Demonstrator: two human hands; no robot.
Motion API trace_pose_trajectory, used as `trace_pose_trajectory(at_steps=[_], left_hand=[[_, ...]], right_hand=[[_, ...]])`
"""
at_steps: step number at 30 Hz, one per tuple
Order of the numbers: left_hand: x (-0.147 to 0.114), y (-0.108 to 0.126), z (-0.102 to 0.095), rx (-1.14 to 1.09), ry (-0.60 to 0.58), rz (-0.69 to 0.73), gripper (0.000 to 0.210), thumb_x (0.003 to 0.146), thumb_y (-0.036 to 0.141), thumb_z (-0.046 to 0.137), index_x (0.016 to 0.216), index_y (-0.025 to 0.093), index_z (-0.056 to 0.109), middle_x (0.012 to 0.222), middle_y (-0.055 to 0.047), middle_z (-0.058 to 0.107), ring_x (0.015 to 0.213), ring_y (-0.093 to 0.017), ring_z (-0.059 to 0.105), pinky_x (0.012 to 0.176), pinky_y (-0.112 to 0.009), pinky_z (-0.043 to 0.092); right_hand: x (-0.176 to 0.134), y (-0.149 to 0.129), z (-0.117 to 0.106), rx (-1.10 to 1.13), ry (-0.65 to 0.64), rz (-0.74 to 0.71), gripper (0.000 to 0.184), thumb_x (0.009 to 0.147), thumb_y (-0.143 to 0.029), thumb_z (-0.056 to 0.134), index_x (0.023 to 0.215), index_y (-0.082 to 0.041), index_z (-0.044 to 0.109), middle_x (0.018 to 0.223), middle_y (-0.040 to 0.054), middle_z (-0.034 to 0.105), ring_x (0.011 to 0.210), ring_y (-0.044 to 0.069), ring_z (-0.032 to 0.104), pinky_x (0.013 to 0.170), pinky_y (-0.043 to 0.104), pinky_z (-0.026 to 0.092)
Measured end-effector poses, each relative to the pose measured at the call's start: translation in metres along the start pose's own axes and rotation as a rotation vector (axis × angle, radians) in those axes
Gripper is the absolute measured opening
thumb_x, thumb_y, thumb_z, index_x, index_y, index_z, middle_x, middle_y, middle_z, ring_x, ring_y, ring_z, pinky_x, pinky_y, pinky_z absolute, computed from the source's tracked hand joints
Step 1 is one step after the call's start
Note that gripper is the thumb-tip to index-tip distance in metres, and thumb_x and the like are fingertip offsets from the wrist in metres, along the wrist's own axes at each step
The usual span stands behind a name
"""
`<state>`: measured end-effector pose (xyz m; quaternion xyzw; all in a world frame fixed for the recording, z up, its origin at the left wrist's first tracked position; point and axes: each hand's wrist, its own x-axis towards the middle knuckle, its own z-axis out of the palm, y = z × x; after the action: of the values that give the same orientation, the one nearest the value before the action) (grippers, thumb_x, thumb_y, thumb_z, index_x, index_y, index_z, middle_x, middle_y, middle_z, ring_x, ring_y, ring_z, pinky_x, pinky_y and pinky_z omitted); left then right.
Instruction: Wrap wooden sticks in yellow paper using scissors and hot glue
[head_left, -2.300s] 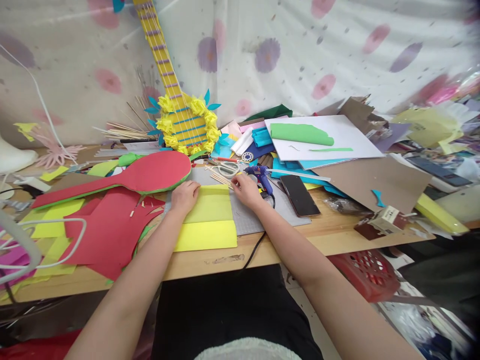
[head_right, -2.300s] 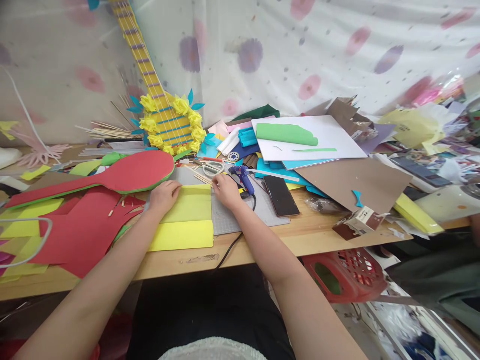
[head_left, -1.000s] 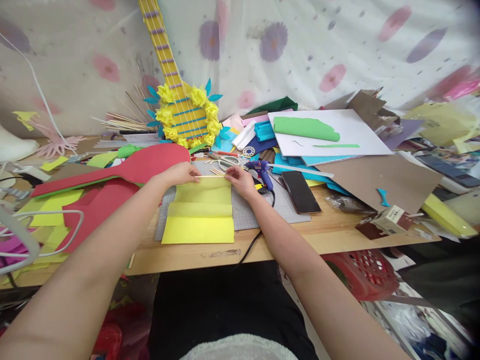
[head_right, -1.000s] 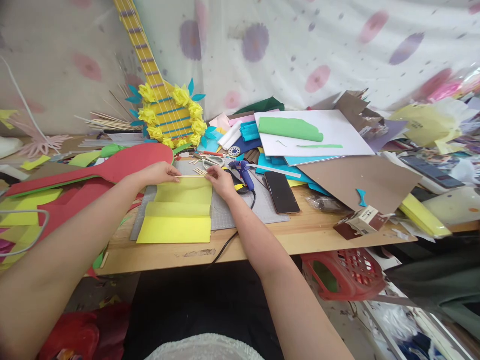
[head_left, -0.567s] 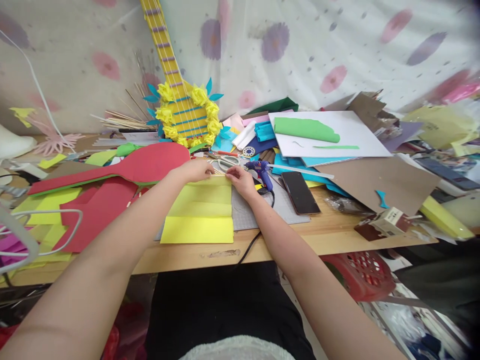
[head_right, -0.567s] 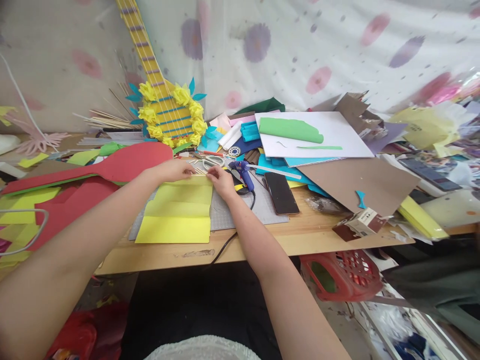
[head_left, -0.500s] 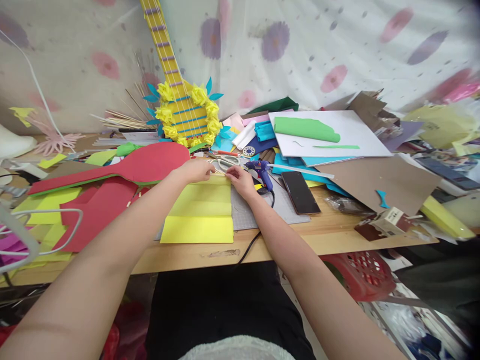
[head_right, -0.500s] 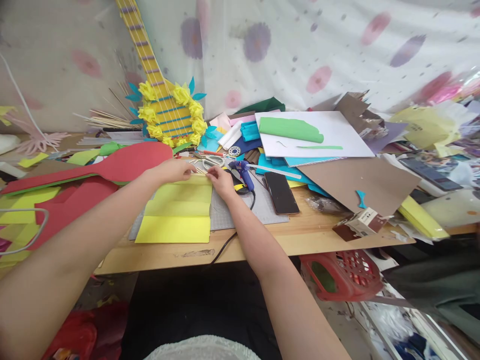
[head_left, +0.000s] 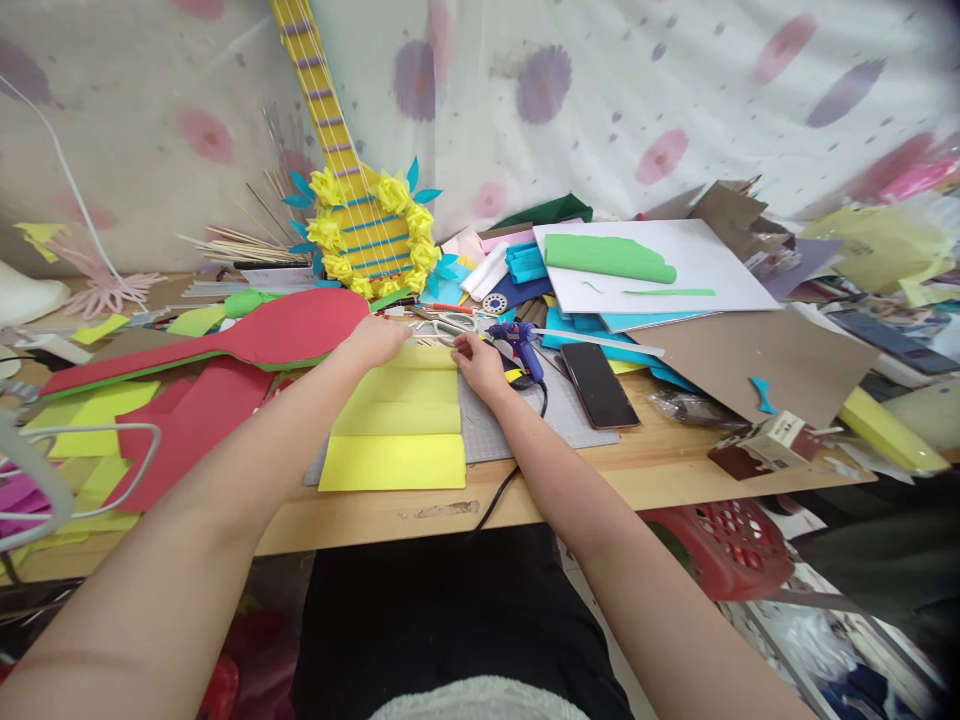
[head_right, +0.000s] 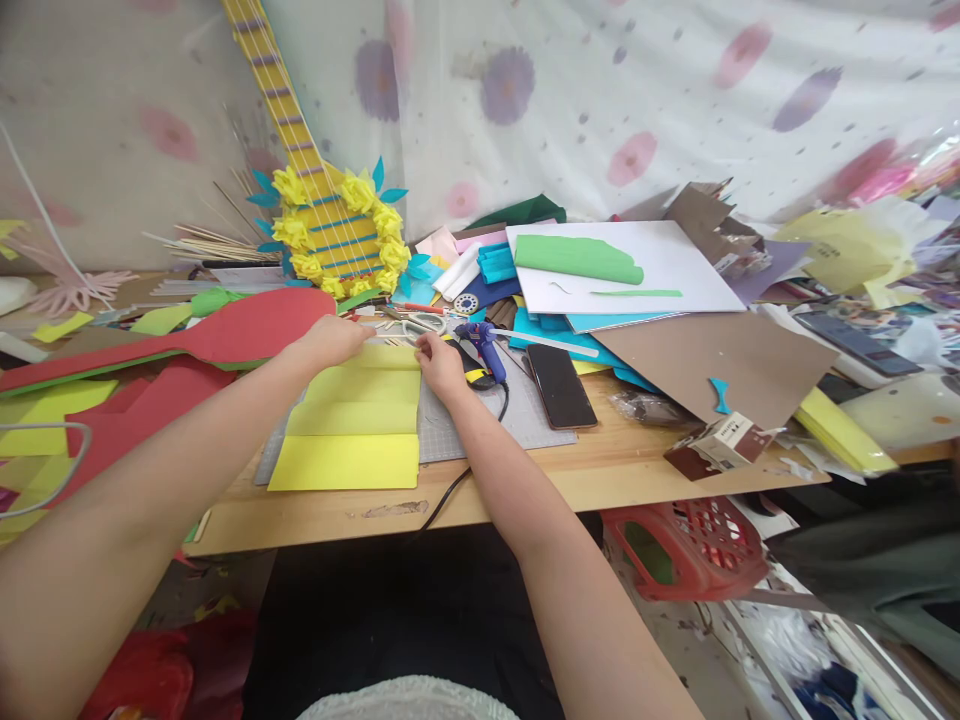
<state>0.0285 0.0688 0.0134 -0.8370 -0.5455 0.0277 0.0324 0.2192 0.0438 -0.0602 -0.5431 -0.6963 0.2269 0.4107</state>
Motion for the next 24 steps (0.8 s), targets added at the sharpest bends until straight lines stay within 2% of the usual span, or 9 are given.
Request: trace_pose_trajectory(at_steps=[4, 8, 11, 14, 15, 16, 18, 20, 24], left_hand=[[-0.004, 0.000, -0.011, -0.176, 0.174, -0.070, 0.028, 0.076, 0.015, 0.046, 0.096, 0.019, 0.064, 0.084, -0.010, 0.066, 0.087, -0.027, 0.060, 0.078, -0.037, 0.041], [-0.008, 0.010, -0.011, -0.679, 0.467, -0.164, 0.025, 0.077, 0.023, 0.050, 0.097, 0.018, 0.062, 0.094, -0.007, 0.064, 0.086, -0.019, 0.060, 0.077, -0.031, 0.045], [-0.012, 0.021, 0.006, -1.248, 0.537, -0.265, 0.023, 0.071, 0.024, 0.058, 0.092, 0.016, 0.062, 0.088, -0.005, 0.061, 0.078, -0.015, 0.058, 0.072, -0.030, 0.049], [-0.020, 0.031, 0.030, -1.745, 0.431, -0.257, 0.024, 0.066, 0.027, 0.064, 0.088, 0.017, 0.061, 0.076, 0.000, 0.058, 0.073, -0.013, 0.058, 0.071, -0.032, 0.051], [-0.023, 0.033, 0.037, -1.841, 0.417, -0.273, 0.025, 0.064, 0.025, 0.066, 0.087, 0.017, 0.061, 0.073, 0.001, 0.057, 0.070, -0.012, 0.057, 0.071, -0.032, 0.051], [-0.026, 0.035, 0.043, -1.917, 0.400, -0.290, 0.024, 0.063, 0.023, 0.067, 0.085, 0.017, 0.061, 0.070, 0.002, 0.056, 0.069, -0.011, 0.057, 0.071, -0.032, 0.051], [-0.031, 0.039, 0.051, -2.009, 0.335, -0.304, 0.023, 0.063, 0.020, 0.067, 0.085, 0.016, 0.061, 0.067, 0.002, 0.056, 0.067, -0.010, 0.057, 0.073, -0.033, 0.051], [-0.033, 0.040, 0.056, -2.038, 0.273, -0.303, 0.022, 0.064, 0.018, 0.066, 0.085, 0.015, 0.062, 0.067, 0.002, 0.057, 0.065, -0.010, 0.058, 0.075, -0.033, 0.051], [-0.035, 0.037, 0.060, -2.100, 0.275, -0.330, 0.018, 0.067, 0.015, 0.064, 0.085, 0.015, 0.062, 0.065, 0.002, 0.058, 0.063, -0.008, 0.058, 0.078, -0.031, 0.050]], right_hand=[[0.001, -0.005, 0.000, -0.073, 0.023, -0.046, 0.026, 0.075, -0.014, 0.050, 0.100, -0.017, 0.057, 0.094, 0.0064, 0.065, 0.088, 0.017, 0.060, 0.082, 0.032, 0.045], [0.000, -0.013, -0.025, -0.106, -0.016, -0.076, 0.027, 0.072, -0.022, 0.058, 0.099, -0.016, 0.059, 0.104, 0.0080, 0.063, 0.096, 0.019, 0.058, 0.086, 0.034, 0.043], [-0.007, -0.015, -0.069, 0.035, -0.330, 0.008, 0.026, 0.072, -0.035, 0.060, 0.092, -0.019, 0.062, 0.087, 0.0040, 0.067, 0.074, 0.015, 0.061, 0.070, 0.029, 0.047], [-0.015, -0.009, -0.117, -0.011, -0.706, 0.236, 0.031, 0.064, -0.046, 0.066, 0.073, -0.017, 0.065, 0.068, 0.0046, 0.065, 0.058, 0.015, 0.058, 0.054, 0.026, 0.044], [-0.017, -0.004, -0.129, -0.113, -0.707, 0.305, 0.034, 0.062, -0.050, 0.066, 0.065, -0.017, 0.063, 0.061, 0.0045, 0.062, 0.055, 0.015, 0.056, 0.052, 0.026, 0.042], [-0.019, 0.000, -0.138, -0.247, -0.615, 0.368, 0.038, 0.060, -0.055, 0.066, 0.061, -0.017, 0.060, 0.056, 0.0038, 0.059, 0.053, 0.015, 0.055, 0.050, 0.026, 0.040], [-0.020, 0.011, -0.142, -0.446, -0.328, 0.411, 0.044, 0.057, -0.062, 0.063, 0.064, -0.018, 0.058, 0.058, 0.0028, 0.058, 0.057, 0.016, 0.054, 0.053, 0.027, 0.039], [-0.018, 0.020, -0.132, -0.478, -0.155, 0.386, 0.049, 0.057, -0.063, 0.063, 0.076, -0.018, 0.059, 0.072, 0.0044, 0.062, 0.067, 0.018, 0.056, 0.058, 0.028, 0.041], [-0.013, 0.033, -0.096, -0.335, -0.043, 0.368, 0.040, 0.066, -0.052, 0.061, 0.084, -0.016, 0.060, 0.086, 0.0087, 0.064, 0.080, 0.022, 0.059, 0.069, 0.032, 0.044]])
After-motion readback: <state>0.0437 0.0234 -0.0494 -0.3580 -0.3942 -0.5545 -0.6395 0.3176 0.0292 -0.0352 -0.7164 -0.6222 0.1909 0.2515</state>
